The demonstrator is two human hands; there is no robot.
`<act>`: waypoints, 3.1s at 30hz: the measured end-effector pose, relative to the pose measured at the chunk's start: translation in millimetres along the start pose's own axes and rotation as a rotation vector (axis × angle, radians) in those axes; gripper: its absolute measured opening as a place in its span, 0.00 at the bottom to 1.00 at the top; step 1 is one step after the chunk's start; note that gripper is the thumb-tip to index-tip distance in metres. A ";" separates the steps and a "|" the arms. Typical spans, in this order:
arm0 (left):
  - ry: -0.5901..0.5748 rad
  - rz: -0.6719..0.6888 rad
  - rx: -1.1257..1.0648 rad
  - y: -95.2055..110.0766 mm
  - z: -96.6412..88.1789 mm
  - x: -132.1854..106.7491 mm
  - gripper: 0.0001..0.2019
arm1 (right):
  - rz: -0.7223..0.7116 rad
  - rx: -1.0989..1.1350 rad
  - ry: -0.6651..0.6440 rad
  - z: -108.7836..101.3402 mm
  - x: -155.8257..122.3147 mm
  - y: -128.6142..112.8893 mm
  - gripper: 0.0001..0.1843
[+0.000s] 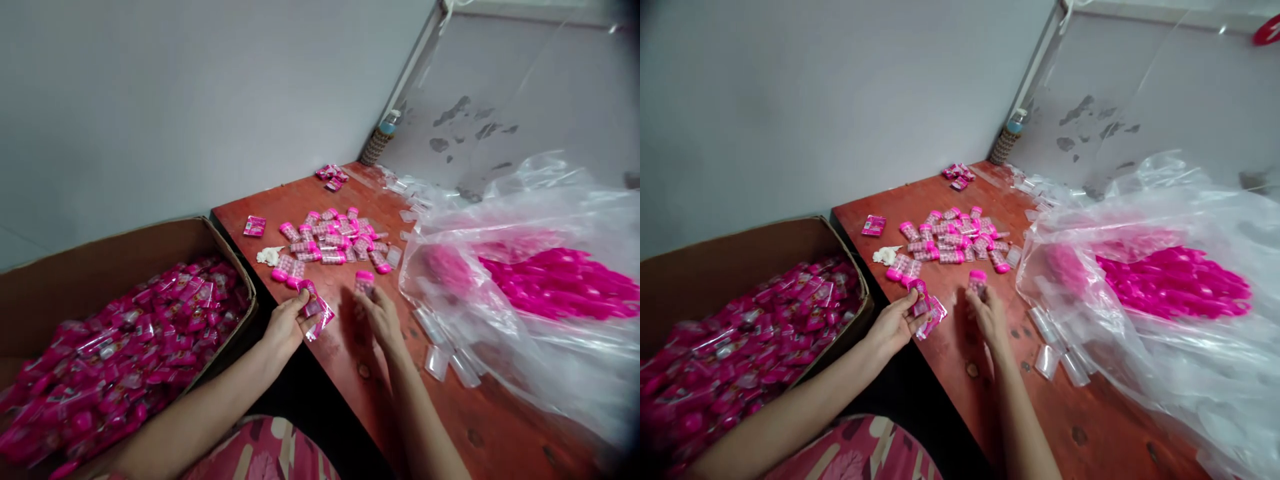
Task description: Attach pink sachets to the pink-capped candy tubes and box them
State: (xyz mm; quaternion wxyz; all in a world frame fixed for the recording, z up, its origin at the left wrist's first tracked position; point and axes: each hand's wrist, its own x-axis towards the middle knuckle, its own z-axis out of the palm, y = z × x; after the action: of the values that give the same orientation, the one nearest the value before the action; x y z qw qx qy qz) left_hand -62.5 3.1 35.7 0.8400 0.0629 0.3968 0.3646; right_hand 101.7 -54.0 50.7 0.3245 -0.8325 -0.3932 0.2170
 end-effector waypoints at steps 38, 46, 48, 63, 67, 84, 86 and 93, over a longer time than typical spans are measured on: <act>-0.483 -0.064 0.677 -21.7 19.3 -26.0 0.12 | 0.090 0.990 -0.262 32.5 -104.5 7.8 0.12; -0.363 -0.048 0.464 -25.2 11.6 -26.8 0.11 | 0.056 1.028 -0.156 27.7 -107.4 7.5 0.16; -0.355 -0.052 0.431 -25.9 9.1 -27.0 0.11 | 0.053 1.079 -0.179 28.4 -107.6 8.8 0.15; -0.221 0.726 0.820 32.7 -37.8 -36.9 0.20 | 0.087 0.905 -0.092 33.5 -89.6 -0.4 0.12; -0.303 1.094 1.599 12.7 -31.6 -11.4 0.19 | 0.075 0.860 -0.115 34.0 -90.1 1.3 0.12; -0.428 1.049 1.385 -11.4 -16.6 -18.5 0.16 | 0.036 0.993 -0.065 36.3 -66.1 -1.9 0.20; -0.395 0.788 1.218 -7.6 -14.4 -23.1 0.19 | 0.019 0.997 -0.142 28.8 -62.5 -5.0 0.20; -0.355 0.151 0.826 7.4 -30.8 -23.8 0.12 | -0.237 0.593 -0.524 19.4 -36.9 -27.2 0.12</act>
State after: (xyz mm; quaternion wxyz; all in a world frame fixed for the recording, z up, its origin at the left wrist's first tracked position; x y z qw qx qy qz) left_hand -98.6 -13.0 32.5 0.7706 0.4827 0.3533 0.2197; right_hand 53.7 -63.1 60.5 0.4619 -0.5684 -0.4761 0.4867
